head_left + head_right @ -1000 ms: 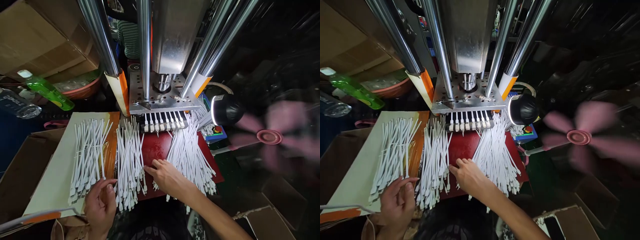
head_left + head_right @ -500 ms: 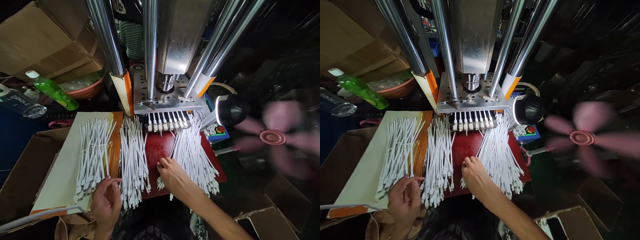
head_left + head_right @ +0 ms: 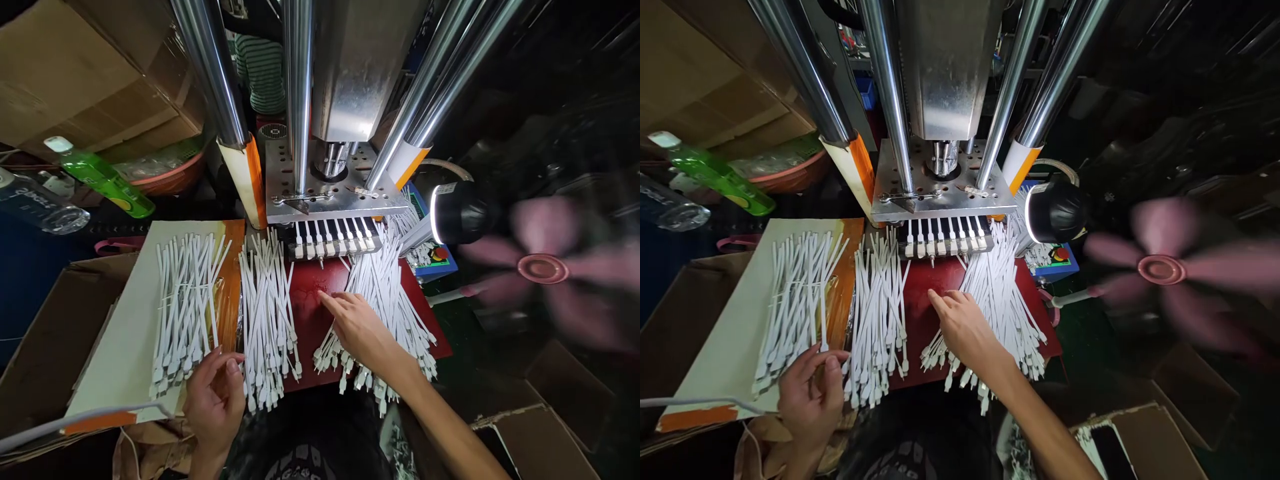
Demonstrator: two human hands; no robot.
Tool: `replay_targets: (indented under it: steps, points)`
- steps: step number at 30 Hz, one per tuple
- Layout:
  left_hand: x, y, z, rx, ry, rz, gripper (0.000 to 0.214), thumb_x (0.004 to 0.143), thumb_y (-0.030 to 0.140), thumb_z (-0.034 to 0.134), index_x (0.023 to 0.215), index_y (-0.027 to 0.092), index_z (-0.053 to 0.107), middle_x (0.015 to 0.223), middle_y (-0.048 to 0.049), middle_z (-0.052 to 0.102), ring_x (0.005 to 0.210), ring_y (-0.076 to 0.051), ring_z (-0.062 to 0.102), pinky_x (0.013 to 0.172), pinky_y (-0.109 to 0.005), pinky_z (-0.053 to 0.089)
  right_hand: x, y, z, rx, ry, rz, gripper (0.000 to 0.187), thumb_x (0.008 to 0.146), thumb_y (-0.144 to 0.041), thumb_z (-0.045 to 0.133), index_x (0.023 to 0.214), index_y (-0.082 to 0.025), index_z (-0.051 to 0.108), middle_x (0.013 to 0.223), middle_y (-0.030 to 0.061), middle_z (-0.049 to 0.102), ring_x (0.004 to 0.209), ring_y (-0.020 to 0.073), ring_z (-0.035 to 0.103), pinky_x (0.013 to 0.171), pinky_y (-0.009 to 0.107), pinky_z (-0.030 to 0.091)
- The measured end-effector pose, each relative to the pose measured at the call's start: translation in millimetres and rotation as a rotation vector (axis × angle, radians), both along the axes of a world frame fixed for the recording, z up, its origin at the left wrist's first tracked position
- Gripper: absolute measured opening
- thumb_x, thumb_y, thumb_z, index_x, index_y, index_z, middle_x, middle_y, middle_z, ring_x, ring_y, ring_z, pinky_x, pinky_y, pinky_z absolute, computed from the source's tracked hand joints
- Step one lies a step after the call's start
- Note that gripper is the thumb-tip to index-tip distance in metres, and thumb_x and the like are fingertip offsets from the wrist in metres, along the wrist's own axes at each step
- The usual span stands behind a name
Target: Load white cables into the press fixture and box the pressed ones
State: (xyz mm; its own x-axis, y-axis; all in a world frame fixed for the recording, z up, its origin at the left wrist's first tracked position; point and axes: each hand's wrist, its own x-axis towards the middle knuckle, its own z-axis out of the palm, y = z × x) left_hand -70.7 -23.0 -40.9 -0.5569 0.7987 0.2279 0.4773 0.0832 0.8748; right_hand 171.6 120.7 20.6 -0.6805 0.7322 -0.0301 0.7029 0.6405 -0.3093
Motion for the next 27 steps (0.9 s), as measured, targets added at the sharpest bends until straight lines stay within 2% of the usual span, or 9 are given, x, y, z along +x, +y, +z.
replay_targets:
  steps: [2,4,10,14,16,19,22,25,27]
  points:
    - [0,0,0.8,0.001,0.003,-0.004,0.022,0.098,0.034,0.059,0.089,0.018,0.069,0.078,-0.0053,0.073,0.048,-0.011,0.063,0.045,-0.022,0.052,11,0,7.2,0.009,0.115,-0.084,0.033,0.100,-0.008,0.045,0.128,-0.014,0.063,0.103,0.0113,0.075,0.095,0.0266,0.068,0.083,0.041,0.055]
    - [0,1,1.6,-0.005,0.011,-0.005,0.022,0.098,0.034,0.059,0.088,0.018,0.069,0.077,-0.0050,0.073,0.048,-0.011,0.064,0.047,-0.022,0.054,26,0,12.7,0.010,0.229,-0.201,0.020,0.104,-0.019,0.048,0.103,-0.019,0.068,0.094,0.0076,0.074,0.086,0.0237,0.067,0.080,0.037,0.053]
    - [1,2,1.7,0.027,0.038,0.002,0.016,0.096,0.031,0.061,0.091,0.017,0.067,0.079,-0.0060,0.072,0.061,-0.016,0.071,0.054,-0.024,0.058,88,-5,9.7,0.102,0.343,-0.681,0.041,0.100,-0.056,0.054,0.079,-0.022,0.063,0.075,0.0033,0.069,0.070,0.0204,0.063,0.069,0.030,0.045]
    - [1,2,0.6,0.030,0.067,-0.019,0.015,0.097,0.028,0.059,0.090,0.018,0.067,0.079,-0.0059,0.072,0.063,-0.015,0.072,0.055,-0.024,0.058,130,-10,-5.6,0.143,0.425,-0.966,0.050,0.098,-0.061,0.053,0.066,-0.022,0.053,0.058,-0.0034,0.051,0.054,0.0141,0.046,0.058,0.027,0.038]
    - [0,1,-0.5,0.024,0.076,-0.019,0.015,0.097,0.028,0.059,0.091,0.017,0.068,0.080,-0.0056,0.072,0.064,-0.015,0.072,0.055,-0.023,0.058,141,-12,-11.4,0.116,0.488,-1.031,0.050,0.098,-0.059,0.052,0.064,-0.022,0.051,0.056,-0.0038,0.047,0.053,0.0139,0.044,0.055,0.027,0.036]
    - [-1,2,-1.9,0.013,0.136,0.002,0.017,0.096,0.030,0.061,0.089,0.017,0.070,0.079,-0.0046,0.073,0.060,-0.014,0.069,0.054,-0.023,0.057,125,-18,-12.9,0.051,0.533,-0.870,0.037,0.099,-0.050,0.054,0.077,-0.021,0.062,0.071,0.0014,0.064,0.066,0.0188,0.060,0.062,0.028,0.047]
    - [-1,4,-1.7,0.014,0.212,0.013,0.021,0.096,0.031,0.060,0.085,0.017,0.071,0.078,-0.0045,0.073,0.058,-0.013,0.067,0.054,-0.023,0.056,69,-25,-9.0,0.002,0.490,-0.530,0.023,0.103,-0.032,0.051,0.112,-0.019,0.068,0.104,0.0101,0.075,0.096,0.0252,0.070,0.084,0.036,0.058]
    - [0,6,-1.5,0.044,0.269,0.028,0.021,0.096,0.031,0.059,0.083,0.018,0.070,0.077,-0.0045,0.072,0.061,-0.014,0.069,0.056,-0.023,0.057,1,-32,-9.8,-0.005,0.346,-0.253,0.048,0.099,-0.005,0.039,0.142,-0.014,0.057,0.130,0.0151,0.070,0.126,0.0287,0.062,0.104,0.044,0.055]
    - [1,6,-2.7,0.063,0.284,0.041,0.019,0.096,0.030,0.059,0.085,0.018,0.069,0.076,-0.0038,0.072,0.062,-0.015,0.070,0.056,-0.023,0.057,-29,-35,-14.2,0.028,0.215,-0.157,0.064,0.090,0.006,0.037,0.151,-0.009,0.048,0.136,0.0164,0.067,0.139,0.0339,0.053,0.115,0.052,0.047]
